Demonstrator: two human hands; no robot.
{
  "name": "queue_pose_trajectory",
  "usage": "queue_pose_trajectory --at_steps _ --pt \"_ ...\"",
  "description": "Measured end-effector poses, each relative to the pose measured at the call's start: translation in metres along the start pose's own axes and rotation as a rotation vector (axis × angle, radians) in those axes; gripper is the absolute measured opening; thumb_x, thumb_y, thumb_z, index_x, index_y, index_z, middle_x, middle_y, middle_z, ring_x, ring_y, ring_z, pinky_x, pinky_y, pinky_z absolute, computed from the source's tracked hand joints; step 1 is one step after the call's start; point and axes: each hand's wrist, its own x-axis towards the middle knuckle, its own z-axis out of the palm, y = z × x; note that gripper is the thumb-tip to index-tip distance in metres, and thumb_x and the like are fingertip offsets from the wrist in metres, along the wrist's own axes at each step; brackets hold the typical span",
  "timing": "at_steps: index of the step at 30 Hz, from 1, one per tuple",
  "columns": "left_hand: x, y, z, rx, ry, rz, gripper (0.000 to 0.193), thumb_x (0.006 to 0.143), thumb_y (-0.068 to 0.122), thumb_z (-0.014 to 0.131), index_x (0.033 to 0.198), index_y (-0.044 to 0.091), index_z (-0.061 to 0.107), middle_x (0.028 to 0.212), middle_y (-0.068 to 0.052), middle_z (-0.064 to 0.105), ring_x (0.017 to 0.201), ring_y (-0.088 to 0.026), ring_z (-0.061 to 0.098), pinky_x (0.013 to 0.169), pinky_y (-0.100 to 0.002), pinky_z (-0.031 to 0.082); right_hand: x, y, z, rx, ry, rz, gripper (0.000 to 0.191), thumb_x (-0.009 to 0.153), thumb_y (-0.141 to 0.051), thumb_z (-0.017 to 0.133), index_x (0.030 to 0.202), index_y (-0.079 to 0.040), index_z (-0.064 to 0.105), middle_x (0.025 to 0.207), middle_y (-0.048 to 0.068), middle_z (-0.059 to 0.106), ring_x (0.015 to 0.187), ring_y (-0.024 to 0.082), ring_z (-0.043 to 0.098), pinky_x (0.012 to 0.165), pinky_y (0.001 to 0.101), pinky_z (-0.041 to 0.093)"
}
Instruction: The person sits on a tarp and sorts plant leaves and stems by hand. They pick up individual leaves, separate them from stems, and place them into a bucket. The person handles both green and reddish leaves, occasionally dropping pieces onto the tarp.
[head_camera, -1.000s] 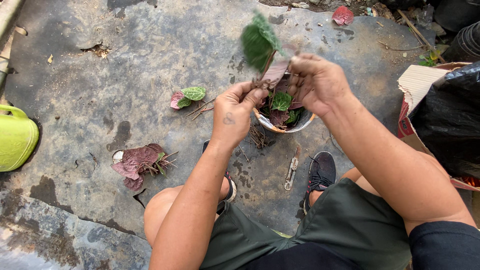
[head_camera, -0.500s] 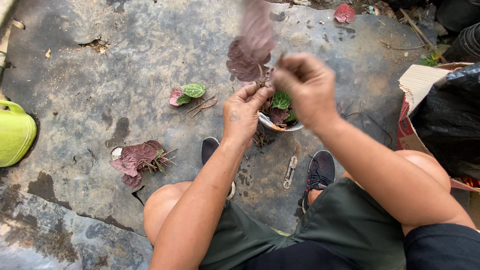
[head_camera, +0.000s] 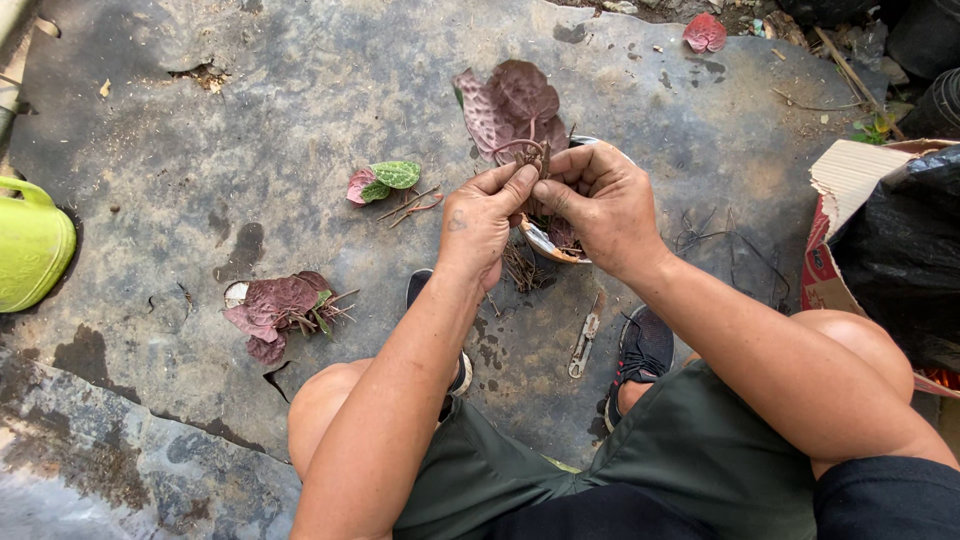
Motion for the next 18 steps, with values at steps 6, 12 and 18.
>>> queue_pose_trajectory --at_steps 6,12,18 --pt "-0.006 0.005 0.003 0.182 -0.035 0.075 0.028 0.097 0.012 0.072 0.120 -0.004 0.074 0.100 -0.007 0.077 0.085 -0.011 0.070 0.078 -0.027 0.057 -0.001 -0.007 -0.005 0.005 -0.005 0.069 0.013 0.099 -0.001 0.070 0.111 0.002 0.070 0.099 0.007 0.075 0.087 0.010 0.072 0.079 0.0262 0.062" --pt "-0.013 0.012 0.010 0.359 -0.043 0.133 0.028 0.098 0.009 0.067 0.123 -0.002 0.073 0.100 -0.007 0.078 0.085 -0.011 0.073 0.077 -0.027 0.060 0.002 -0.015 -0.008 -0.092 0.018 0.097 0.011 0.099 -0.003 0.069 0.109 0.001 0.070 0.096 0.006 0.075 0.080 0.009 0.071 0.070 0.0238 0.058" --pt "-0.016 0.013 0.012 0.493 -0.035 0.253 0.030 0.099 0.008 0.067 0.127 0.000 0.071 0.105 -0.005 0.079 0.089 -0.007 0.070 0.079 -0.025 0.058 0.003 -0.020 -0.007 -0.126 -0.008 0.043 0.011 0.099 -0.003 0.070 0.109 0.001 0.071 0.098 0.006 0.075 0.082 0.008 0.072 0.073 0.0241 0.061"
